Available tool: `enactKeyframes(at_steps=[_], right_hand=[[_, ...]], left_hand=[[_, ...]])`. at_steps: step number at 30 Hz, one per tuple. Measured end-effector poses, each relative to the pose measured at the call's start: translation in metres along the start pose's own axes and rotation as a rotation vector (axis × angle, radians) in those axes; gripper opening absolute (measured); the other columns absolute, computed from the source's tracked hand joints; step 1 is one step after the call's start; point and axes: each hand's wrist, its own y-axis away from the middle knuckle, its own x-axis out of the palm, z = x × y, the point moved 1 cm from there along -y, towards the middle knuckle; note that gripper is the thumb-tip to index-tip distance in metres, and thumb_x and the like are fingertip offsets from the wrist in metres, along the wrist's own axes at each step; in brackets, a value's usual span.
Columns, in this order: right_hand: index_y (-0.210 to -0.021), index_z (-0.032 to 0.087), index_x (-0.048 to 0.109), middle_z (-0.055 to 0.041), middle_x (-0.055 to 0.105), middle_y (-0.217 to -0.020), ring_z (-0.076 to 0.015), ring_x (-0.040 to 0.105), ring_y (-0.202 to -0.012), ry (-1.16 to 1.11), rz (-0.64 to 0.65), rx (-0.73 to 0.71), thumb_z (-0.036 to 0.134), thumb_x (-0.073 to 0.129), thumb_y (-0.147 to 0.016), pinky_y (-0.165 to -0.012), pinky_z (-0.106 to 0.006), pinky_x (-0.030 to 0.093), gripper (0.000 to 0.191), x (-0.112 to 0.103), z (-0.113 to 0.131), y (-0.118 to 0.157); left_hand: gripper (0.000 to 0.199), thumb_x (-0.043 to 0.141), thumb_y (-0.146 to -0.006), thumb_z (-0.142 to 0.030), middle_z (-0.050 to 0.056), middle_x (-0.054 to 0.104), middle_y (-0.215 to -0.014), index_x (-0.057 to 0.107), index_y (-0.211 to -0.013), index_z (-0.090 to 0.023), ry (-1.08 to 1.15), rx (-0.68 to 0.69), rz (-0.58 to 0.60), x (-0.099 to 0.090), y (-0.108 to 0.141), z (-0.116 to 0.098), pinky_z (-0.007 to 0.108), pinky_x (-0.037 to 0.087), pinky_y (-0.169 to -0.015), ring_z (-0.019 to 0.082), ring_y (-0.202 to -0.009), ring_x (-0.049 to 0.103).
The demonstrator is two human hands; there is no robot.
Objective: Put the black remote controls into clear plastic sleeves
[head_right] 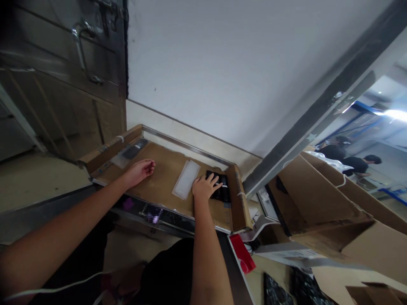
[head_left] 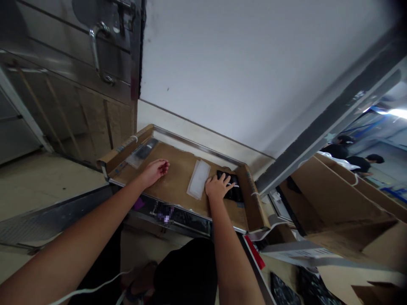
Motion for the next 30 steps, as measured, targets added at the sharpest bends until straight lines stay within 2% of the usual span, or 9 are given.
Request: enactKeyframes(at_steps=[7, 10, 12, 14, 18, 22, 25, 28, 30], right_hand=[[-0.105, 0.015, 0.071, -0.0182, 0.055, -0.134, -0.0387, 0.037, -0.132, -0.105, -0.226, -0.078, 0.023, 0.047, -0.090, -0.109, -0.066, 0.016, 0.029, -0.010, 0.003, 0.021], [-0.104, 0.014, 0.069, -0.0184, 0.056, -0.130, -0.0372, 0.041, -0.128, -0.162, -0.269, -0.040, 0.020, 0.049, -0.088, -0.109, -0.062, 0.020, 0.026, -0.019, -0.001, 0.033], [-0.106, 0.013, 0.068, -0.0184, 0.057, -0.128, -0.0361, 0.043, -0.125, -0.199, -0.285, -0.002, 0.017, 0.050, -0.086, -0.108, -0.059, 0.024, 0.028, -0.022, -0.004, 0.038], [-0.106, 0.014, 0.067, -0.0177, 0.058, -0.126, -0.0348, 0.046, -0.120, -0.230, -0.299, 0.018, 0.017, 0.050, -0.085, -0.106, -0.057, 0.026, 0.027, -0.023, -0.005, 0.039], [-0.101, 0.015, 0.067, -0.0158, 0.060, -0.120, -0.0334, 0.049, -0.115, -0.252, -0.308, -0.017, 0.017, 0.051, -0.084, -0.105, -0.054, 0.028, 0.023, -0.019, -0.004, 0.035], [-0.099, 0.016, 0.066, -0.0152, 0.061, -0.118, -0.0328, 0.049, -0.113, -0.271, -0.328, -0.051, 0.018, 0.052, -0.083, -0.104, -0.053, 0.027, 0.022, -0.016, -0.003, 0.032], [-0.097, 0.016, 0.066, -0.0148, 0.061, -0.117, -0.0323, 0.050, -0.112, -0.298, -0.334, -0.046, 0.019, 0.052, -0.083, -0.103, -0.051, 0.027, 0.020, -0.015, -0.004, 0.033], [-0.095, 0.017, 0.066, -0.0144, 0.062, -0.117, -0.0322, 0.050, -0.111, -0.322, -0.321, -0.035, 0.020, 0.052, -0.083, -0.103, -0.050, 0.027, 0.019, -0.015, -0.005, 0.034], [-0.095, 0.017, 0.067, -0.0142, 0.062, -0.117, -0.0320, 0.051, -0.111, -0.333, -0.316, -0.026, 0.020, 0.053, -0.082, -0.103, -0.050, 0.028, 0.019, -0.015, -0.006, 0.034]], left_hand=[[0.015, 0.067, -0.078, -0.029, 0.003, 0.064, -0.081, 0.062, -0.084, -0.015, -0.171, 0.078, 0.007, 0.008, 0.004, 0.007, 0.024, 0.047, -0.064, 0.011, -0.068, 0.059], [0.011, 0.061, -0.080, -0.029, 0.004, 0.062, -0.080, 0.058, -0.078, -0.018, -0.669, 0.337, -0.102, 0.012, 0.006, 0.002, 0.031, 0.049, -0.074, 0.017, -0.076, 0.060], [0.007, 0.060, -0.079, -0.023, 0.008, 0.064, -0.098, 0.060, -0.084, -0.019, -1.136, 0.585, -0.209, 0.010, 0.004, -0.013, 0.039, 0.047, -0.092, 0.024, -0.100, 0.060], [0.024, 0.061, -0.078, -0.019, 0.014, 0.059, -0.124, 0.061, -0.102, -0.019, -1.529, 0.695, -0.344, 0.004, -0.003, -0.034, 0.045, 0.040, -0.105, 0.031, -0.122, 0.051], [0.051, 0.065, -0.076, -0.021, 0.026, 0.057, -0.126, 0.051, -0.124, -0.009, -1.849, 0.359, -0.532, -0.008, -0.030, -0.068, 0.050, 0.044, -0.098, 0.040, -0.122, 0.052], [0.062, 0.072, -0.068, -0.029, 0.028, 0.059, -0.125, 0.053, -0.123, -0.009, -1.855, 0.102, -0.428, -0.001, -0.044, -0.063, 0.049, 0.046, -0.091, 0.043, -0.117, 0.056], [0.049, 0.064, -0.074, -0.033, 0.025, 0.060, -0.123, 0.059, -0.116, -0.010, -1.912, 0.228, -0.352, 0.005, -0.031, -0.042, 0.048, 0.044, -0.095, 0.041, -0.118, 0.055], [0.044, 0.052, -0.084, -0.041, 0.025, 0.060, -0.121, 0.060, -0.112, -0.009, -1.971, 0.468, -0.456, 0.005, -0.011, -0.025, 0.051, 0.039, -0.097, 0.040, -0.119, 0.052], [0.045, 0.049, -0.086, -0.045, 0.024, 0.059, -0.120, 0.060, -0.111, -0.010, -1.987, 0.508, -0.497, 0.004, -0.002, -0.020, 0.052, 0.038, -0.098, 0.040, -0.118, 0.051]])
